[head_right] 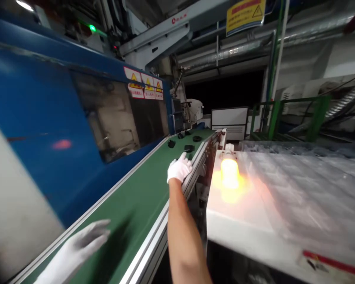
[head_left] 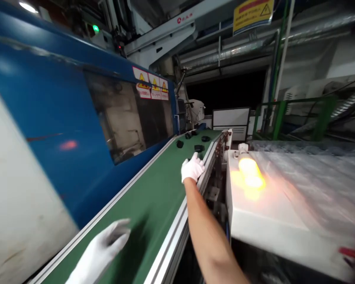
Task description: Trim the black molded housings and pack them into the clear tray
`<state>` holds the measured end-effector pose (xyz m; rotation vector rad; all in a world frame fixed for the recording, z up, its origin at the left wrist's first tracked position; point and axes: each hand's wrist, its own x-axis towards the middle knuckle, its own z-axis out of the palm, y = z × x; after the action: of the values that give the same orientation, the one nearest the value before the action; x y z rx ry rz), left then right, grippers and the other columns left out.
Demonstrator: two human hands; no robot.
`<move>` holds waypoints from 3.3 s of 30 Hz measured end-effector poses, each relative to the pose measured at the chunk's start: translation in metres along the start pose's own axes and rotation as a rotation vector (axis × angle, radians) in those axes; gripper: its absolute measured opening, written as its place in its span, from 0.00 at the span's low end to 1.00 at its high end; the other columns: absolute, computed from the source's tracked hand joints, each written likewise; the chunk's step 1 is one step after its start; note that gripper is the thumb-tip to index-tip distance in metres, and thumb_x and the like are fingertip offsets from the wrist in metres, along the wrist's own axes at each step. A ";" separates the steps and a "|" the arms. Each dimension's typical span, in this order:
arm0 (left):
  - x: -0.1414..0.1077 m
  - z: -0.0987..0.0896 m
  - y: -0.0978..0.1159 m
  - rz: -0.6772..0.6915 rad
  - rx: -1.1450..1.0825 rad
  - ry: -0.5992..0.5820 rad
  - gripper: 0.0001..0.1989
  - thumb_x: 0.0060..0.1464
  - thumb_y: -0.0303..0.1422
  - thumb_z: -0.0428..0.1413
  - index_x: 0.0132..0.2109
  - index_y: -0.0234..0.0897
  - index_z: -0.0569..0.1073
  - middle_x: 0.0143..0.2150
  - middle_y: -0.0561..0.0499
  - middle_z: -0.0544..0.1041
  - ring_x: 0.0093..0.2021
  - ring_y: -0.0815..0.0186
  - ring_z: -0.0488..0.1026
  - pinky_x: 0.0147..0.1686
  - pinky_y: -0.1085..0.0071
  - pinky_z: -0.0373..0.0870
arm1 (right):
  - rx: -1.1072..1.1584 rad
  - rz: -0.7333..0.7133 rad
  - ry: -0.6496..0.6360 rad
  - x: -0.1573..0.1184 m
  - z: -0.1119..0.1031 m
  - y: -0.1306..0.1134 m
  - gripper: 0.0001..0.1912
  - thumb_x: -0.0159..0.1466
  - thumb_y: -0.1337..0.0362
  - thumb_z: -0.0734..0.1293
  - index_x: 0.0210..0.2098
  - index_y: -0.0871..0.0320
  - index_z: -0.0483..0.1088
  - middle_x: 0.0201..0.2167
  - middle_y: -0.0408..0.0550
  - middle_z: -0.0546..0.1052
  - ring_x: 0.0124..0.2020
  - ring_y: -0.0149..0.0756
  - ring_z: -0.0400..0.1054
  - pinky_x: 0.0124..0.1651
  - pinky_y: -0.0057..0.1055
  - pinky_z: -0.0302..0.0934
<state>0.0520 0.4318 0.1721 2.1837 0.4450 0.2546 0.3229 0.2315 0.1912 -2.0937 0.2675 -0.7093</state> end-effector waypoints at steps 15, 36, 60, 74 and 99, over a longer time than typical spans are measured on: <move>0.399 0.185 0.208 0.314 -0.169 0.216 0.21 0.55 0.36 0.60 0.54 0.34 0.69 0.54 0.43 0.72 0.55 0.53 0.68 0.56 0.48 0.62 | -0.121 -0.133 -0.140 0.026 0.055 0.009 0.29 0.62 0.71 0.60 0.63 0.55 0.58 0.41 0.57 0.78 0.46 0.45 0.66 0.49 0.44 0.50; -0.281 -0.044 -0.037 -0.236 -1.122 0.188 0.21 0.50 0.28 0.62 0.51 0.38 0.66 0.38 0.51 0.71 0.30 0.69 0.71 0.27 0.75 0.66 | 0.697 -0.015 -1.054 -0.226 -0.105 -0.028 0.22 0.59 0.52 0.66 0.51 0.52 0.62 0.45 0.52 0.75 0.29 0.32 0.70 0.22 0.24 0.59; -0.649 -0.123 -0.171 -0.569 -1.396 0.409 0.25 0.53 0.24 0.59 0.57 0.42 0.65 0.43 0.48 0.76 0.36 0.66 0.74 0.35 0.73 0.73 | 0.442 0.675 -2.389 -0.683 -0.328 -0.013 0.30 0.54 0.66 0.74 0.53 0.62 0.63 0.37 0.51 0.75 0.30 0.34 0.74 0.28 0.24 0.66; -0.668 -0.142 -0.187 -0.723 -1.491 0.384 0.19 0.54 0.24 0.58 0.53 0.39 0.71 0.45 0.46 0.76 0.29 0.70 0.76 0.30 0.78 0.77 | 0.330 0.694 -2.434 -0.704 -0.331 -0.009 0.17 0.57 0.61 0.73 0.40 0.68 0.71 0.20 0.51 0.77 0.16 0.24 0.66 0.18 0.15 0.55; -0.679 -0.106 -0.193 -0.721 -1.180 0.292 0.18 0.46 0.27 0.66 0.47 0.38 0.77 0.40 0.49 0.79 0.41 0.61 0.76 0.39 0.74 0.73 | 0.163 0.618 -2.367 -0.698 -0.342 0.021 0.18 0.52 0.68 0.75 0.42 0.65 0.73 0.22 0.47 0.78 0.20 0.28 0.71 0.22 0.18 0.64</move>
<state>-0.6487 0.3431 0.0659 0.7650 0.9158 0.3164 -0.4410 0.2889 0.0568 -1.2626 -0.4687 1.9728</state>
